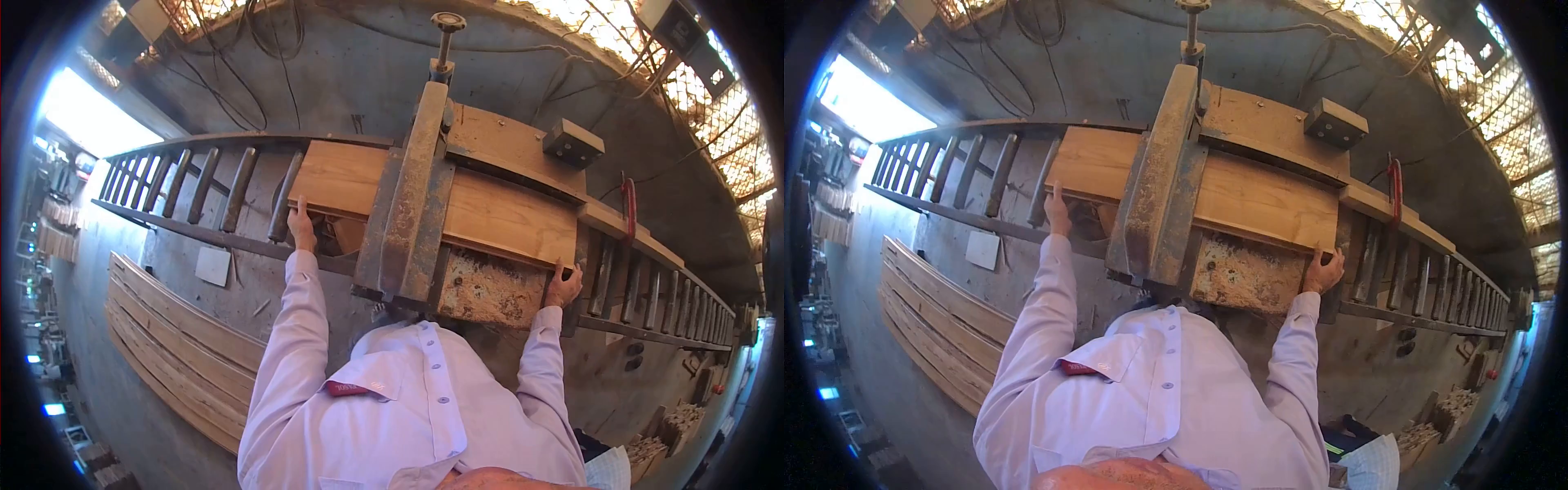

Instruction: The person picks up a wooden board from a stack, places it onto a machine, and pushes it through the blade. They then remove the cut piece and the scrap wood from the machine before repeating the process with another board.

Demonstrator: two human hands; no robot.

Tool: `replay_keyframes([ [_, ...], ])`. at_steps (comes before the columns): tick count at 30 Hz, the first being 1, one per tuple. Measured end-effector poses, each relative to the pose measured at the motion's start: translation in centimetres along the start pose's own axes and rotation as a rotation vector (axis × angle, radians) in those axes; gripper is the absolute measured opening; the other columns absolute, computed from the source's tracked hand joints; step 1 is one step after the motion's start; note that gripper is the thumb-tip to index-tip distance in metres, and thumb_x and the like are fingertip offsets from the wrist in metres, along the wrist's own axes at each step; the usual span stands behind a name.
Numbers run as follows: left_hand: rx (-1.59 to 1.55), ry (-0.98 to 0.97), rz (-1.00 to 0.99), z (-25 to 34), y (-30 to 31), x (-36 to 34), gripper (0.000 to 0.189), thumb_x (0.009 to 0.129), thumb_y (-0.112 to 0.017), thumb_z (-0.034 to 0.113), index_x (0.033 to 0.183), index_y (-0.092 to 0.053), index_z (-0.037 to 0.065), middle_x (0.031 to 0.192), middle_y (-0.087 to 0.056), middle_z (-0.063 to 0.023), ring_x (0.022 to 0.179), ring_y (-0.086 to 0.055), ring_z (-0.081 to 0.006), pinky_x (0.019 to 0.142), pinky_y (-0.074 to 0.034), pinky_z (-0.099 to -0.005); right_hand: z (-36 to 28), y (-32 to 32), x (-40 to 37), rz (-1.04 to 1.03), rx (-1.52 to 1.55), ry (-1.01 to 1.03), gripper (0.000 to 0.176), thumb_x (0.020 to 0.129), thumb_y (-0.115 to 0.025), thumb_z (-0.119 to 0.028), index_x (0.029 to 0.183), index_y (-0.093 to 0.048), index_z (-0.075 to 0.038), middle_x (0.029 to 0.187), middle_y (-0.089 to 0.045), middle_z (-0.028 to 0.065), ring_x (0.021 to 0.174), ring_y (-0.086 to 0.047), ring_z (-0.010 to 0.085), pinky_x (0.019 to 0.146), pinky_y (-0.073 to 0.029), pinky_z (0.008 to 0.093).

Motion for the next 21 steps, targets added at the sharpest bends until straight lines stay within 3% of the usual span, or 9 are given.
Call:
replay_keyframes([
  [7, -0.01, -0.001, 0.018, 0.3, -0.1, -0.4, 0.045, 0.1, -0.06, 0.04, 0.126, -0.057, 0.004, 0.113, -0.065, -0.0075, 0.091, -0.068, -0.0182, 0.066, -0.06, -0.0312, 0.0, -0.4, 0.2, 0.056, -0.023, 0.052, 0.076, 0.087, -0.063, -0.064, 0.127, -0.063, 0.001, 0.134, -0.06, 0.0196, 0.126, -0.054, 0.037, 0.107, -0.04, 0.0447],
  [11, 0.014, 0.003, 0.011, 0.5, 0.1, -0.2, 0.042, 0.101, -0.059, 0.037, 0.125, -0.056, 0.003, 0.111, -0.065, -0.0092, 0.09, -0.068, -0.019, 0.067, -0.062, -0.0343, -0.6, -0.3, -0.1, 0.007, 0.011, -0.011, 0.081, 0.087, -0.059, -0.068, 0.13, -0.06, 0.001, 0.138, -0.057, 0.0185, 0.128, -0.052, 0.0372, 0.11, -0.037, 0.0458],
  [14, -0.044, 0.035, 0.004, 0.8, -0.2, -0.7, 0.043, 0.1, -0.059, 0.044, 0.122, -0.06, 0.007, 0.11, -0.065, -0.0041, 0.092, -0.064, -0.015, 0.069, -0.057, -0.0314, -0.4, -0.6, -0.2, 0.009, 0.025, -0.025, 0.081, 0.086, -0.06, -0.068, 0.132, -0.059, 0.0, 0.138, -0.057, 0.0196, 0.127, -0.052, 0.0371, 0.109, -0.037, 0.0464],
  [18, 0.004, -0.008, -0.005, 1.2, 0.0, -0.9, 0.043, 0.1, -0.06, 0.041, 0.117, -0.057, 0.002, 0.109, -0.065, -0.0112, 0.094, -0.067, -0.0194, 0.064, -0.063, -0.0357, 1.6, -1.6, 0.5, 0.013, 0.034, -0.03, 0.076, 0.086, -0.066, -0.06, 0.131, -0.057, 0.001, 0.136, -0.057, 0.0209, 0.128, -0.05, 0.0378, 0.107, -0.039, 0.0454],
  [20, 0.156, -0.11, 0.025, 1.8, 0.4, -0.9, 0.043, 0.099, -0.061, 0.042, 0.115, -0.058, 0.002, 0.106, -0.065, -0.0108, 0.092, -0.067, -0.0202, 0.063, -0.062, -0.036, 0.9, -1.8, -0.1, 0.001, 0.133, -0.141, 0.069, 0.088, -0.07, -0.051, 0.13, -0.056, 0.002, 0.13, -0.06, 0.0215, 0.125, -0.052, 0.0366, 0.106, -0.041, 0.0432],
  [21, 0.142, -0.102, 0.025, 0.4, 0.8, -0.1, 0.044, 0.098, -0.062, 0.042, 0.114, -0.058, 0.001, 0.105, -0.065, -0.0105, 0.091, -0.067, -0.0213, 0.064, -0.061, -0.0366, 1.3, -2.6, -0.9, 0.132, 0.368, -0.157, 0.064, 0.088, -0.072, -0.044, 0.129, -0.055, 0.002, 0.124, -0.061, 0.02, 0.12, -0.054, 0.0351, 0.103, -0.042, 0.0424],
])
Point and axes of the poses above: each hand's wrist, its own x-axis towards the middle knuckle, its own y-axis out of the back of the hand, z = x × y, the point moved 7 cm from there along x, towards the middle knuckle
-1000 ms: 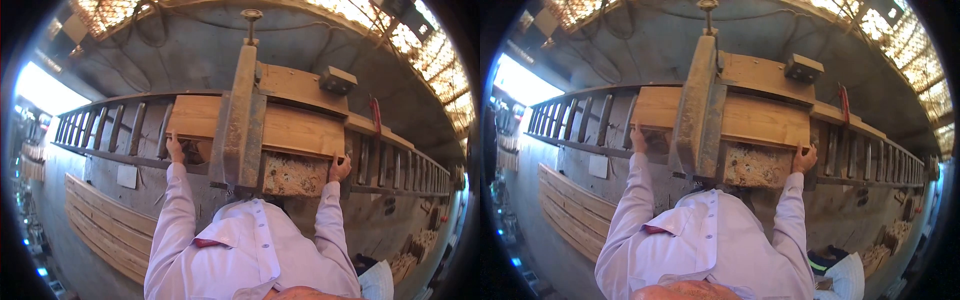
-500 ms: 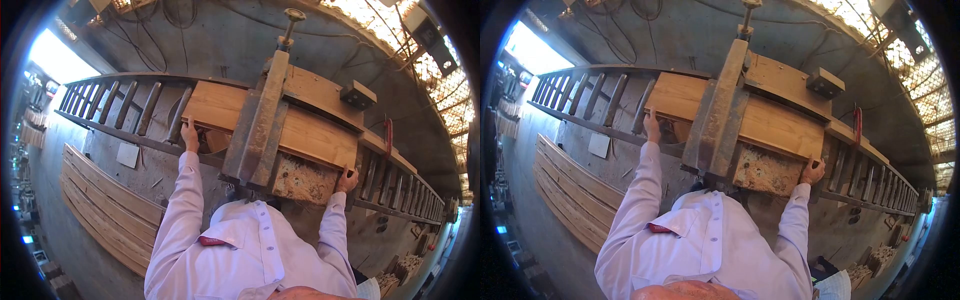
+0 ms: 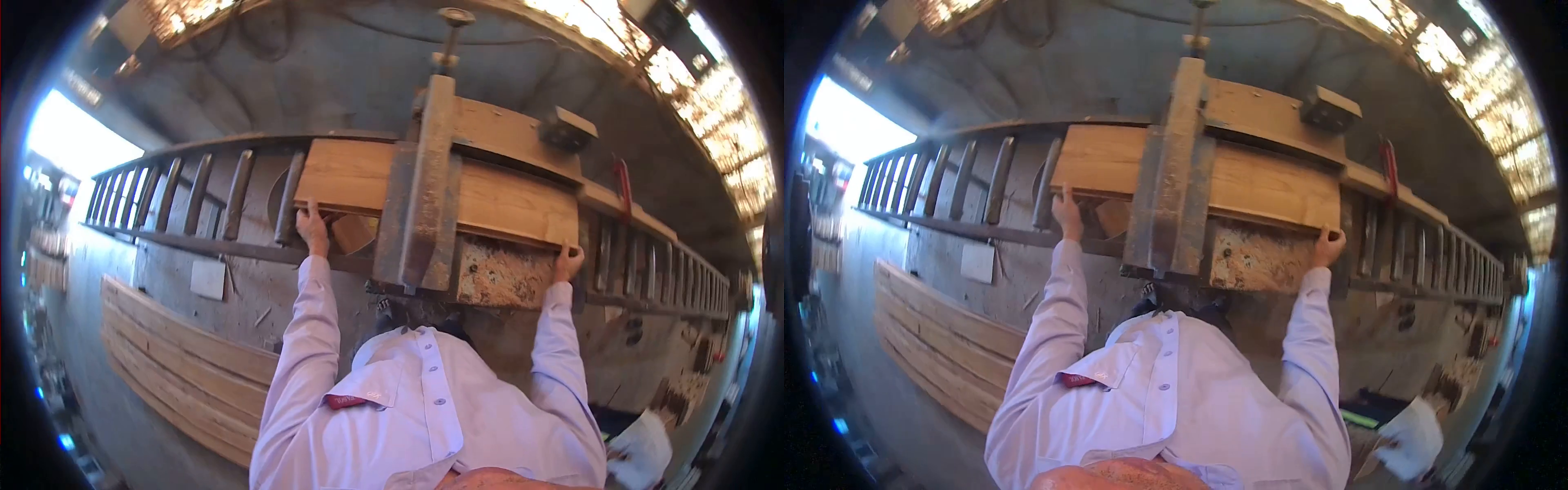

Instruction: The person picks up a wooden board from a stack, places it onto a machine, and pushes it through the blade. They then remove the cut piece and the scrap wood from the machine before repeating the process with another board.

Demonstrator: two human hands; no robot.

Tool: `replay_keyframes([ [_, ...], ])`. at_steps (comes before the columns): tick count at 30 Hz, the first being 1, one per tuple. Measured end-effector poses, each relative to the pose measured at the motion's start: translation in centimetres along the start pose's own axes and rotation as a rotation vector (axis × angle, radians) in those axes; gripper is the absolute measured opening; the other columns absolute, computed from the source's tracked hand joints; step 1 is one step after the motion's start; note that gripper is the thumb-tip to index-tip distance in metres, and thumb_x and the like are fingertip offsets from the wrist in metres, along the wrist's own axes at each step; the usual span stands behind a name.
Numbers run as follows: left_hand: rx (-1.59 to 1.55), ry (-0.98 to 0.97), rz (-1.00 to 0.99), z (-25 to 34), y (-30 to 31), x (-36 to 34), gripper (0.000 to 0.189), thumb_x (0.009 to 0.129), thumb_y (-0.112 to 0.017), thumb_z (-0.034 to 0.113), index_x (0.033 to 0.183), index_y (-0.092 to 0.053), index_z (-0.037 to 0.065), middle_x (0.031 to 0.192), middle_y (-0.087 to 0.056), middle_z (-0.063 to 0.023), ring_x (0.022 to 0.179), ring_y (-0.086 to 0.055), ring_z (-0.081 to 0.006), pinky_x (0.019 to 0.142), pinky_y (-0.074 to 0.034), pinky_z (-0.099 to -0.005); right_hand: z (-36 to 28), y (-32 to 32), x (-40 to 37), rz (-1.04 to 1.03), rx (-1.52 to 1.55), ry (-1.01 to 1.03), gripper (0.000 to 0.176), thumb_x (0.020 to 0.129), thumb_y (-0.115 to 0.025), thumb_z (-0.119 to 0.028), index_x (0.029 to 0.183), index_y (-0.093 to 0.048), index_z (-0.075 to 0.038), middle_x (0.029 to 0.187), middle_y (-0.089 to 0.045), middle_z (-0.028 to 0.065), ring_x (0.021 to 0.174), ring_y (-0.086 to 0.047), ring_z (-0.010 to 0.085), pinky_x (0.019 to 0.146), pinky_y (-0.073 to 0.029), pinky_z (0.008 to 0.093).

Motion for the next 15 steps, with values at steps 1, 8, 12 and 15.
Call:
replay_keyframes([
  [1, -0.013, 0.009, 0.0, -1.5, 0.1, 0.8, 0.045, 0.097, -0.063, 0.043, 0.112, -0.059, 0.001, 0.104, -0.065, -0.0103, 0.089, -0.066, -0.0223, 0.064, -0.061, -0.0373, 1.1, -0.1, -1.2, 0.125, 0.238, -0.002, 0.059, 0.089, -0.074, -0.037, 0.128, -0.054, 0.002, 0.119, -0.062, 0.0186, 0.115, -0.057, 0.0336, 0.101, -0.044, 0.0416],
  [8, -0.105, 0.103, -0.3, -1.1, -1.0, -0.9, 0.043, 0.094, -0.069, 0.039, 0.114, -0.06, 0.002, 0.111, -0.063, -0.0128, 0.099, -0.066, -0.0267, 0.074, -0.061, -0.04, -3.0, -7.9, -15.2, -0.298, 1.045, -0.792, 0.05, 0.094, -0.069, -0.037, 0.127, -0.052, -0.003, 0.124, -0.058, 0.0153, 0.109, -0.06, 0.0248, 0.087, -0.054, 0.0377],
  [12, -0.275, 0.232, -0.435, -6.5, -3.0, 0.6, 0.039, 0.093, -0.071, 0.038, 0.116, -0.062, 0.008, 0.112, -0.065, -0.0096, 0.103, -0.065, -0.0275, 0.081, -0.058, -0.0455, -6.1, -12.6, -15.0, -0.441, 1.331, -0.969, 0.046, 0.091, -0.074, -0.034, 0.122, -0.057, -0.005, 0.124, -0.063, 0.0136, 0.11, -0.063, 0.0256, 0.09, -0.054, 0.0402],
  [15, -0.45, 0.378, -0.496, -5.6, -5.8, -1.1, 0.042, 0.092, -0.071, 0.036, 0.123, -0.06, 0.01, 0.119, -0.064, -0.0081, 0.111, -0.062, -0.0296, 0.092, -0.053, -0.0525, -6.3, -13.5, -14.1, -0.317, 1.194, -0.931, 0.046, 0.086, -0.08, -0.027, 0.12, -0.058, -0.006, 0.115, -0.066, 0.0103, 0.105, -0.064, 0.025, 0.09, -0.054, 0.0457],
])
Point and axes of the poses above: each hand's wrist, its own x-axis towards the middle knuckle, its own y-axis out of the back of the hand, z = x × y, the point moved 7 cm from there along x, towards the middle knuckle
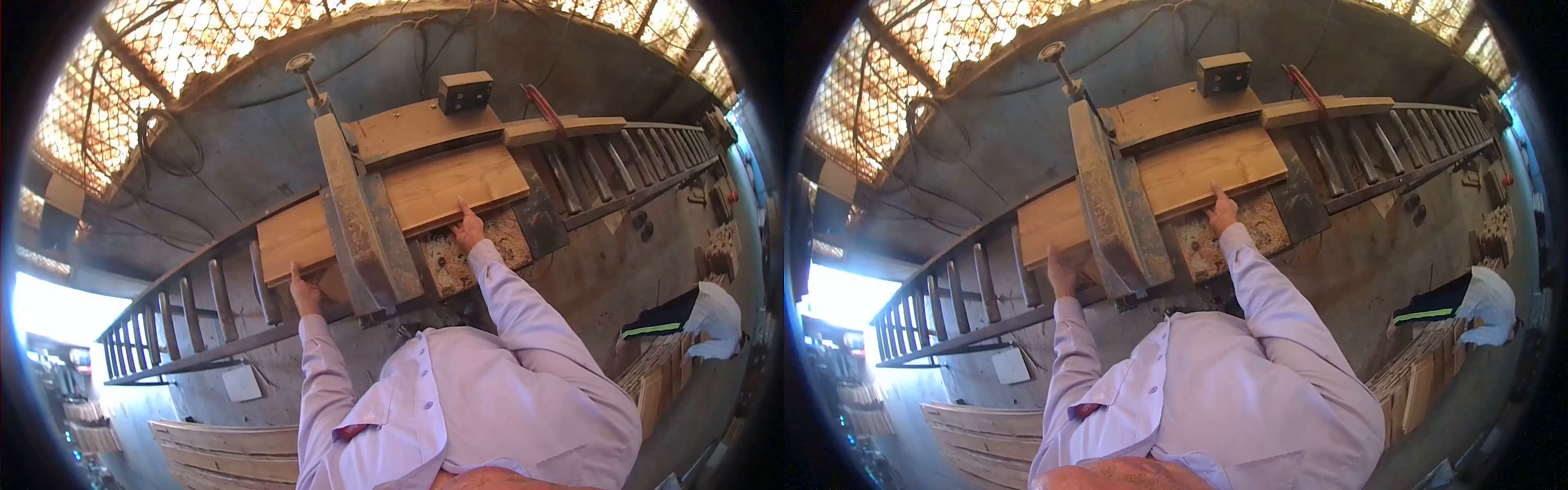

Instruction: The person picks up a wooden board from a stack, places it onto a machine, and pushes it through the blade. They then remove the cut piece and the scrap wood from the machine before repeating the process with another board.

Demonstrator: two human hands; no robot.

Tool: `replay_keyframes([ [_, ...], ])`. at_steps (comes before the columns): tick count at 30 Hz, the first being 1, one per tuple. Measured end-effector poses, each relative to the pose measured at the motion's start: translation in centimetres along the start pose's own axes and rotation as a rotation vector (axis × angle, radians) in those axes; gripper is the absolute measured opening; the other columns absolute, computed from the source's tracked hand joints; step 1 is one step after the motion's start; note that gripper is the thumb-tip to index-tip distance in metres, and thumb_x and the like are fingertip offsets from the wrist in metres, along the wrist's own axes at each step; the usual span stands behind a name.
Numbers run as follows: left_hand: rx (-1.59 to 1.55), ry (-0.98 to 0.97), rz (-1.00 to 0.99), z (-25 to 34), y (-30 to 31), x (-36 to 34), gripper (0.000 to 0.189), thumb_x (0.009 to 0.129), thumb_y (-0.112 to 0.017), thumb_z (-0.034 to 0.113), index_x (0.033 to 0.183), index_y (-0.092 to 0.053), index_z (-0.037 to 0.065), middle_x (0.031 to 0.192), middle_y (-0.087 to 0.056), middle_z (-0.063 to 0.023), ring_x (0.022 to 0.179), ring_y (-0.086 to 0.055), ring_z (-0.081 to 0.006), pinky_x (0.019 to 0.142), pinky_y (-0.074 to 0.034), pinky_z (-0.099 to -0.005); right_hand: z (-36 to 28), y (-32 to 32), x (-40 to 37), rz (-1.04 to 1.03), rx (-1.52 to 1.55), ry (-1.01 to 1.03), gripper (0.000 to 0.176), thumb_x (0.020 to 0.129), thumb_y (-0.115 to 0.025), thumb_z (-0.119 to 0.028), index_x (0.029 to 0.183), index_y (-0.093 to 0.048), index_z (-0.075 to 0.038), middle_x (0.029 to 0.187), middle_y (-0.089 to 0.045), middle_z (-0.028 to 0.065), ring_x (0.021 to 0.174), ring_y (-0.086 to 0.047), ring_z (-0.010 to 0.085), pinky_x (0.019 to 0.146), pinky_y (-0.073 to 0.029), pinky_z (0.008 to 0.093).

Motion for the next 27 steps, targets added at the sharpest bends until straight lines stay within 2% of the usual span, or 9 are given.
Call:
replay_keyframes([
  [2, -0.246, 0.103, 0.011, -0.8, -1.7, 0.0, 0.046, 0.093, -0.07, 0.036, 0.128, -0.058, 0.009, 0.123, -0.063, -0.0092, 0.112, -0.06, -0.0313, 0.094, -0.052, -0.0535, -0.1, 0.3, -0.2, 0.051, -0.026, -0.003, 0.045, 0.083, -0.082, -0.023, 0.119, -0.059, -0.007, 0.111, -0.067, 0.0086, 0.102, -0.065, 0.0247, 0.089, -0.054, 0.0472],
  [8, -0.21, 0.11, 0.005, -0.6, -1.8, 0.3, 0.054, 0.095, -0.066, 0.035, 0.138, -0.05, 0.006, 0.131, -0.059, -0.0123, 0.12, -0.056, -0.0331, 0.106, -0.043, -0.0536, 0.7, 0.8, 0.9, 0.089, -0.009, 0.035, 0.046, 0.081, -0.084, -0.022, 0.116, -0.057, -0.009, 0.107, -0.067, 0.0069, 0.098, -0.065, 0.0245, 0.085, -0.054, 0.0466],
  [14, -0.033, -0.097, 0.029, 1.0, 2.7, 1.3, 0.046, 0.097, -0.062, 0.029, 0.135, -0.052, 0.005, 0.136, -0.054, -0.01, 0.125, -0.052, -0.0266, 0.109, -0.041, -0.0441, -0.1, 3.7, -2.8, 0.114, 0.033, 0.085, 0.043, 0.081, -0.083, -0.019, 0.113, -0.056, -0.01, 0.106, -0.065, 0.0053, 0.096, -0.063, 0.0233, 0.079, -0.054, 0.0438],
  [17, 0.287, -0.299, -0.02, 5.2, 4.6, -3.9, 0.048, 0.098, -0.056, 0.03, 0.139, -0.05, 0.005, 0.137, -0.054, -0.01, 0.125, -0.052, -0.0267, 0.107, -0.043, -0.0401, -1.7, 8.1, -6.2, 0.122, 0.047, 0.164, 0.039, 0.081, -0.082, -0.017, 0.11, -0.059, -0.008, 0.107, -0.064, 0.0068, 0.098, -0.062, 0.0223, 0.078, -0.055, 0.0425],
  [22, -0.094, -0.221, 0.054, 8.4, 2.5, -14.6, 0.052, 0.095, -0.061, 0.03, 0.136, -0.052, -0.001, 0.131, -0.06, -0.0174, 0.118, -0.058, -0.0346, 0.103, -0.047, -0.0446, -10.0, 16.4, -8.6, 0.198, 0.064, 0.226, 0.034, 0.083, -0.078, -0.018, 0.11, -0.063, -0.004, 0.102, -0.068, 0.0047, 0.088, -0.066, 0.0249, 0.077, -0.054, 0.0363],
  [23, -0.21, -0.187, 0.143, 8.7, 3.6, -17.3, 0.052, 0.094, -0.063, 0.029, 0.134, -0.053, -0.002, 0.129, -0.06, -0.018, 0.117, -0.059, -0.0354, 0.102, -0.048, -0.0458, -12.2, 20.2, -6.8, 0.259, -0.25, 0.345, 0.03, 0.085, -0.076, -0.021, 0.105, -0.064, -0.003, 0.1, -0.069, 0.0059, 0.088, -0.066, 0.0251, 0.077, -0.054, 0.0355],
  [24, 0.289, -0.531, 0.148, 9.7, 5.4, -19.4, 0.054, 0.093, -0.065, 0.029, 0.134, -0.053, -0.002, 0.13, -0.06, -0.0176, 0.118, -0.059, -0.0354, 0.102, -0.047, -0.0473, -14.6, 22.8, -4.7, 0.267, -0.581, 0.453, 0.026, 0.086, -0.074, -0.023, 0.101, -0.066, -0.003, 0.098, -0.069, 0.0071, 0.087, -0.067, 0.0252, 0.078, -0.054, 0.0348],
  [26, -0.083, -0.36, 0.24, 6.1, 9.6, -19.6, 0.06, 0.088, -0.07, 0.025, 0.141, -0.049, 0.005, 0.131, -0.06, -0.0134, 0.12, -0.057, -0.0327, 0.103, -0.046, -0.047, -18.2, 21.3, -2.4, 0.024, 0.02, 0.245, 0.033, 0.096, -0.052, -0.023, 0.113, -0.068, 0.0, 0.104, -0.071, 0.0132, 0.092, -0.068, 0.0326, 0.084, -0.055, 0.041],
  [27, -0.278, -0.295, 0.306, 4.2, 11.6, -19.8, 0.065, 0.086, -0.073, 0.023, 0.144, -0.047, 0.009, 0.132, -0.059, -0.0112, 0.12, -0.056, -0.0314, 0.104, -0.045, -0.0469, -15.7, 17.3, -0.8, -0.058, -0.028, 0.163, 0.033, 0.096, -0.052, -0.023, 0.113, -0.068, 0.0, 0.104, -0.071, 0.0132, 0.092, -0.068, 0.0326, 0.084, -0.055, 0.041],
])
Point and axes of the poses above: each hand's wrist, its own x-axis towards the middle knuckle, its own y-axis out of the back of the hand, z = x × y, the point moved 7 cm from there along x, towards the middle knuckle
